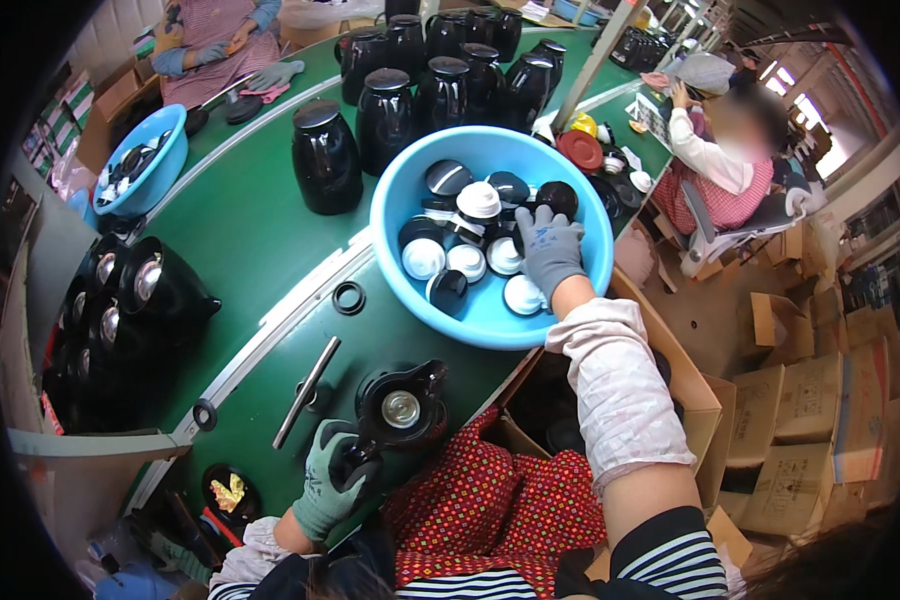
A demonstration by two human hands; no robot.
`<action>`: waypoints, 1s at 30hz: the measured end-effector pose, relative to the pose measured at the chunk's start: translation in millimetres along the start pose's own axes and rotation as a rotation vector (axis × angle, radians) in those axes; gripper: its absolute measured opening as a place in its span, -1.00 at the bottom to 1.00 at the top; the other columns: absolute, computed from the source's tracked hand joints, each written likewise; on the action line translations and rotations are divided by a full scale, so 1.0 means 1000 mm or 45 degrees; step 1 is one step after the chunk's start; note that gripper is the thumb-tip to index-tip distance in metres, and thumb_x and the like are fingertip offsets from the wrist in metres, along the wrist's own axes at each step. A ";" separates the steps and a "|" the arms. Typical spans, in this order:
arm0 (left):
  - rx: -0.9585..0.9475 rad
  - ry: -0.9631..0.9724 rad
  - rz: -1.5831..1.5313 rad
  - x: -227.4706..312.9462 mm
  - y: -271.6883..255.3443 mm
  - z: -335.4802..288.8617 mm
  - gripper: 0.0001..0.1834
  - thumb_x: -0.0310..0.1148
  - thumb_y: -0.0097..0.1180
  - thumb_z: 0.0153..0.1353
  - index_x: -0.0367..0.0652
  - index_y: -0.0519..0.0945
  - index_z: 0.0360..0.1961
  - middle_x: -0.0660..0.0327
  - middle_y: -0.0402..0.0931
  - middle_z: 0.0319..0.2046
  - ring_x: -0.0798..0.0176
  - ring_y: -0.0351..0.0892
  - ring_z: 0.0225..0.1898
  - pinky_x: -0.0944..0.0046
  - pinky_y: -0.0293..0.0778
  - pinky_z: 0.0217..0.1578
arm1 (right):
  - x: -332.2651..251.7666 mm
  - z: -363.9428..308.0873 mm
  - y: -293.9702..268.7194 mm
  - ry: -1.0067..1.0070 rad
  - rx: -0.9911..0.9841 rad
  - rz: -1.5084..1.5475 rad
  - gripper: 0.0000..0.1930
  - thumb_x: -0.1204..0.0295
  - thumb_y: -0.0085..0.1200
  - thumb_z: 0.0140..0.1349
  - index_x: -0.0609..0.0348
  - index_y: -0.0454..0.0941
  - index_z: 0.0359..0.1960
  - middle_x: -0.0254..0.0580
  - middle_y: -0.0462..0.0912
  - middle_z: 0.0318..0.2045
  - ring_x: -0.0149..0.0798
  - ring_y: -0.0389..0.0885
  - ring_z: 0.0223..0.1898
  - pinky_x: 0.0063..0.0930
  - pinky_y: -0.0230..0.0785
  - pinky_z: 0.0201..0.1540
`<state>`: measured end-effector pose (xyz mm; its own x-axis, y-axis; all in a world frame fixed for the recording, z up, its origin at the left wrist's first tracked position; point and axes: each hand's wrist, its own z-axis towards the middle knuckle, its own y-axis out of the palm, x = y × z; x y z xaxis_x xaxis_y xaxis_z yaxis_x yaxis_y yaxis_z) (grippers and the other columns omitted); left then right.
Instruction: The person assembles black kitchenware units at a factory workstation. They pick up a black container, insert a metal rod into the base, place a white circular insert inside, and then screw on a black lid. The completed units are placed on the green workbench.
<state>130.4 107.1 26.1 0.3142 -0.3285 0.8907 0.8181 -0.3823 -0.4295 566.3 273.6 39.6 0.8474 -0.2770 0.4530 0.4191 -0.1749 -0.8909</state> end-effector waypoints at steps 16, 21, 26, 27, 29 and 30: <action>-0.140 0.196 -0.001 0.048 -0.002 0.015 -0.63 -0.38 0.54 0.17 -0.26 0.67 -0.06 -0.02 0.65 -0.23 -0.16 0.70 -0.26 0.05 0.59 -0.24 | -0.001 -0.235 -0.090 -0.519 -0.072 2.106 -0.41 0.53 0.15 0.46 0.20 0.26 0.48 -0.17 0.51 0.10 -0.35 0.55 0.05 -0.45 0.44 0.18; -0.230 0.284 0.014 0.063 0.015 0.006 -0.57 -0.27 0.53 0.19 -0.20 0.66 0.01 -0.01 0.68 -0.14 -0.17 0.75 -0.20 0.01 0.65 -0.21 | -0.003 -0.292 -0.111 -0.693 0.332 1.432 -0.13 0.41 0.49 0.04 0.17 0.38 0.45 0.05 0.48 0.22 -0.03 0.56 0.21 -0.23 0.42 0.34; -0.282 0.372 0.062 0.070 0.028 0.002 -0.59 -0.26 0.48 0.21 -0.14 0.66 0.03 0.01 0.66 -0.10 -0.19 0.75 -0.19 -0.05 0.67 -0.19 | 0.007 -0.305 -0.107 -0.774 0.281 1.269 -0.19 0.53 0.43 -0.02 -0.10 0.51 0.40 0.12 0.49 0.28 0.22 0.60 0.23 -0.02 0.55 0.25; -0.292 0.374 0.068 0.072 0.030 0.003 -0.60 -0.28 0.49 0.21 -0.17 0.66 0.01 0.00 0.66 -0.11 -0.19 0.75 -0.20 -0.03 0.67 -0.19 | 0.009 -0.304 -0.101 -0.810 0.295 1.231 -0.18 0.54 0.42 -0.03 -0.11 0.52 0.39 0.12 0.49 0.29 0.22 0.59 0.24 -0.01 0.55 0.26; -0.315 0.377 0.077 0.075 0.032 0.004 -0.61 -0.31 0.51 0.21 -0.22 0.66 -0.02 -0.01 0.68 -0.14 -0.19 0.76 -0.21 0.01 0.67 -0.19 | 0.012 -0.303 -0.094 -0.881 0.317 1.154 -0.17 0.58 0.40 -0.07 -0.13 0.53 0.38 0.11 0.49 0.30 0.24 0.59 0.25 0.00 0.55 0.28; -0.306 0.384 0.086 0.077 0.034 0.005 -0.61 -0.28 0.51 0.20 -0.21 0.67 -0.02 -0.01 0.68 -0.14 -0.18 0.76 -0.21 0.00 0.68 -0.19 | 0.012 -0.303 -0.095 -0.858 0.288 1.207 -0.15 0.63 0.37 -0.13 -0.14 0.54 0.35 0.11 0.49 0.30 0.24 0.60 0.27 -0.04 0.55 0.29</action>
<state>184.7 73.5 80.6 0.1784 -0.5855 0.7908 0.6530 -0.5308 -0.5402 437.8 0.1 139.9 0.8234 0.3593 -0.4392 -0.4781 0.0223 -0.8780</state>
